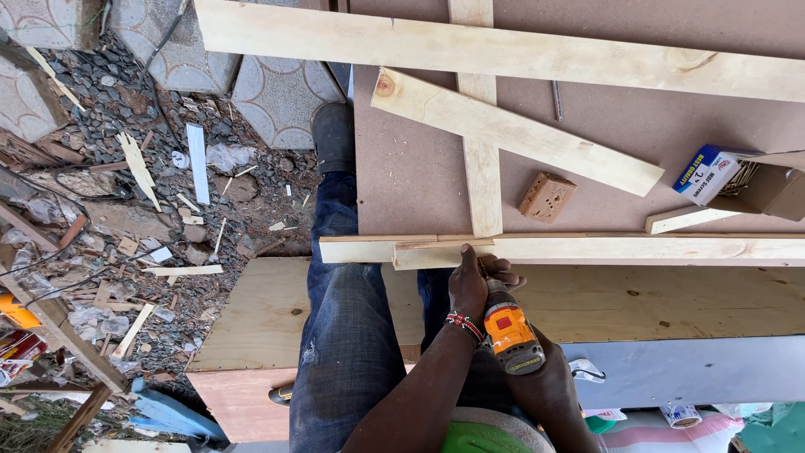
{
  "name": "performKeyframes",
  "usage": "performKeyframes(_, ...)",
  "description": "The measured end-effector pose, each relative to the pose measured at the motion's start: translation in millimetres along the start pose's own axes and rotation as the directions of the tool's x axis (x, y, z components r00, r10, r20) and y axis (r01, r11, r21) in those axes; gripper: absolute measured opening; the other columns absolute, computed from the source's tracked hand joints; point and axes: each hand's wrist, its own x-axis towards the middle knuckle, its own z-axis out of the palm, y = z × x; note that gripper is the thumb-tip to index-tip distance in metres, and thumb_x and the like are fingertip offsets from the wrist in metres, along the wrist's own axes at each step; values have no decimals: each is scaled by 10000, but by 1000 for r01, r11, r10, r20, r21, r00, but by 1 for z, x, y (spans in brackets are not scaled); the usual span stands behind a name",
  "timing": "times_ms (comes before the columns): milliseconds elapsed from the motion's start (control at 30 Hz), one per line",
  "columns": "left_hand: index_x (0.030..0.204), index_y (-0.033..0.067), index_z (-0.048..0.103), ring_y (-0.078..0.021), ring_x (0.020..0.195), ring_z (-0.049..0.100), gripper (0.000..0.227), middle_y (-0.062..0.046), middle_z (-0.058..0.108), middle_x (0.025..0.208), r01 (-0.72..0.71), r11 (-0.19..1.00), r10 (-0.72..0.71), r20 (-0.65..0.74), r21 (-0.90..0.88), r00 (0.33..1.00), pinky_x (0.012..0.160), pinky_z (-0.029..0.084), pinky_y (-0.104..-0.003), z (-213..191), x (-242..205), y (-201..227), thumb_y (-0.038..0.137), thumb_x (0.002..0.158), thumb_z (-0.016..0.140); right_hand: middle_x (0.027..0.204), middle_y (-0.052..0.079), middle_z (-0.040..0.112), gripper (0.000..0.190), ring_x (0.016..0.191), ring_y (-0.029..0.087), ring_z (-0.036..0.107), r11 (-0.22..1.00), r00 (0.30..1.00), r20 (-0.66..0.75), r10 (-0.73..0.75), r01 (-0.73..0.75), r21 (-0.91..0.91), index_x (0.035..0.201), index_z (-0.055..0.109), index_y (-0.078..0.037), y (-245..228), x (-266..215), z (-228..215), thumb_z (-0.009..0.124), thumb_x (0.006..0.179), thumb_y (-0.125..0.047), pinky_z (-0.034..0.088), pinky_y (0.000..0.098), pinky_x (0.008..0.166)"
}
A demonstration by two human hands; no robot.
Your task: A person is shown assembling a wooden frame by aligning slats and fastening them together using a cordless power drill and screws on a makeshift work surface.
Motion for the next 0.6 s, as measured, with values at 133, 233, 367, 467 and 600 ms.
performKeyframes(133,1038,-108,736,-380,663,806,728,-235,827,922,-8,1000,8,12,10,1000,815,761,-652,2,-3,4,557,1256,534,1128,80,991,457,981,307,934,997,997,20,-80,80,2,1355,862,-219,-1,0,-1,849,917,-351,692,487,841)
performKeyframes(233,1081,-122,717,-385,679,784,707,-282,822,959,19,999,-19,0,-25,1000,871,746,-698,-1,-4,7,531,1267,520,1105,75,989,453,961,297,922,998,998,33,-61,61,6,1348,864,-218,-9,-6,-3,847,911,-336,681,482,822)
performKeyframes(367,1085,-95,675,-410,695,757,598,-328,810,1001,51,993,-51,4,-107,999,932,718,-763,-4,6,1,451,1271,518,1049,69,974,400,912,290,888,998,998,20,-62,62,-15,1290,867,-217,-13,-6,-5,815,915,-346,659,473,813)
performKeyframes(467,1064,-60,668,-380,668,753,555,-310,816,987,49,994,-50,-12,-102,999,916,730,-727,3,-2,5,430,1282,524,938,66,941,255,788,277,782,995,997,34,-70,72,-62,1103,836,-189,-13,1,-10,781,898,-329,597,477,760)
performKeyframes(600,1035,-133,642,-377,657,713,548,-341,801,991,36,988,-37,-4,-150,999,890,723,-734,-2,4,1,347,1270,521,902,44,930,348,800,345,785,981,991,20,-134,136,-142,1198,847,-285,-16,-3,-11,757,866,-335,588,482,774)
